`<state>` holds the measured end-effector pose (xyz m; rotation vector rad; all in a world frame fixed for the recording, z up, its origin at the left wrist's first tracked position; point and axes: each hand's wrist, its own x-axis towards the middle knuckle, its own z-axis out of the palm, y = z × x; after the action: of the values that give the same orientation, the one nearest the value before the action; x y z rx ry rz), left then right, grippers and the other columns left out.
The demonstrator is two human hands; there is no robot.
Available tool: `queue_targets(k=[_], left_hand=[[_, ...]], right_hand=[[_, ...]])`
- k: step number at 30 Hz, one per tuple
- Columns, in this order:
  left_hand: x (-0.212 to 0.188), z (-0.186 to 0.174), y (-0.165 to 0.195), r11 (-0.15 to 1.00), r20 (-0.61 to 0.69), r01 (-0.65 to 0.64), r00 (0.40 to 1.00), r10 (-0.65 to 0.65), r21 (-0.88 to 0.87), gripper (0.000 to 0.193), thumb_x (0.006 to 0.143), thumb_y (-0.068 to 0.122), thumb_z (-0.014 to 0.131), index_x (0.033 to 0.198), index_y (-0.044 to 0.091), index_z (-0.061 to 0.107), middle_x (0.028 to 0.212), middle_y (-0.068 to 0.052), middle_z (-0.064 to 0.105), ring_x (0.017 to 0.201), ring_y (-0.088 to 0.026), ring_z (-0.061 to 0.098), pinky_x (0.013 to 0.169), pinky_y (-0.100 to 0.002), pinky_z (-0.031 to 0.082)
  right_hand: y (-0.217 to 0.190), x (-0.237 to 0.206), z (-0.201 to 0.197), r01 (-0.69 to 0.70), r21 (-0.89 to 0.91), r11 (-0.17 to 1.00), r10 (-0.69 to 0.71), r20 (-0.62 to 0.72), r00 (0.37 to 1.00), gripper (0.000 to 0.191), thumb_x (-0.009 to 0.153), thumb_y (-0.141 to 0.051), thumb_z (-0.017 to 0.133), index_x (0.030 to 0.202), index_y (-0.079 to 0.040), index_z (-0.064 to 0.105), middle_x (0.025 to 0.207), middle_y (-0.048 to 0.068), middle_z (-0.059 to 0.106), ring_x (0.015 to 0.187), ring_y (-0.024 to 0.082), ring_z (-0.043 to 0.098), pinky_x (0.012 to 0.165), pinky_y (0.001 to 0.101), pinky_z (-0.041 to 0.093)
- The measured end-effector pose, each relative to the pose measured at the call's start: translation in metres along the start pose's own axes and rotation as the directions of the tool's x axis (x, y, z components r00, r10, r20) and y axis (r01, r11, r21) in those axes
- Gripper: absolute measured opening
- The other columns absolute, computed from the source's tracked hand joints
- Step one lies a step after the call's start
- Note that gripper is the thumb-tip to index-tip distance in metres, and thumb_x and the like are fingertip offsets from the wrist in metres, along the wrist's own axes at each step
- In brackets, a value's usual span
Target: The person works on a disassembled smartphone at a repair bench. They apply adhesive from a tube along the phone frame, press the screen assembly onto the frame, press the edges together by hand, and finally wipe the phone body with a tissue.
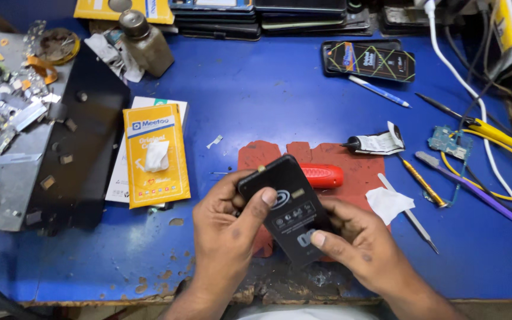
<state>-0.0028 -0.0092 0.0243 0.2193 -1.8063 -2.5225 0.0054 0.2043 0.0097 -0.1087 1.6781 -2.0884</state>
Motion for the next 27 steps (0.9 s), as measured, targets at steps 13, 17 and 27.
queue_targets(k=[13, 17, 27], left_hand=[[0.005, -0.01, -0.007, 0.99, 0.084, 0.041, 0.996, -0.03, -0.133, 0.028, 0.093, 0.01, 0.07, 0.115, -0.005, 0.063, 0.095, -0.005, 0.073, 0.084, -0.006, 0.07, 0.076, -0.021, 0.058], [0.002, -0.014, -0.006, 0.989, 0.129, 0.116, 0.986, -0.104, -0.087, 0.03, 0.092, 0.009, 0.074, 0.116, -0.006, 0.067, 0.092, -0.007, 0.075, 0.076, -0.007, 0.069, 0.065, -0.023, 0.056], [-0.001, -0.015, -0.007, 0.977, 0.102, 0.209, 0.973, -0.205, -0.03, 0.031, 0.09, 0.014, 0.075, 0.113, -0.006, 0.068, 0.074, -0.007, 0.072, 0.052, -0.006, 0.06, 0.043, -0.023, 0.047]], right_hand=[[0.016, -0.011, 0.0, -0.01, -0.097, 0.995, 0.003, -0.072, 0.997, 0.043, 0.095, -0.004, 0.065, 0.135, 0.01, 0.061, 0.116, 0.019, 0.076, 0.102, 0.019, 0.072, 0.089, 0.0325, 0.059], [0.011, -0.017, 0.001, 0.02, -0.257, 0.966, -0.047, -0.096, 0.994, 0.048, 0.092, -0.003, 0.066, 0.138, 0.009, 0.057, 0.118, 0.017, 0.076, 0.104, 0.017, 0.072, 0.09, 0.0311, 0.058], [0.009, -0.022, 0.001, 0.058, -0.293, 0.954, -0.076, -0.051, 0.996, 0.064, 0.094, -0.002, 0.066, 0.153, -0.007, 0.043, 0.119, 0.017, 0.074, 0.11, 0.017, 0.07, 0.092, 0.0307, 0.056]])
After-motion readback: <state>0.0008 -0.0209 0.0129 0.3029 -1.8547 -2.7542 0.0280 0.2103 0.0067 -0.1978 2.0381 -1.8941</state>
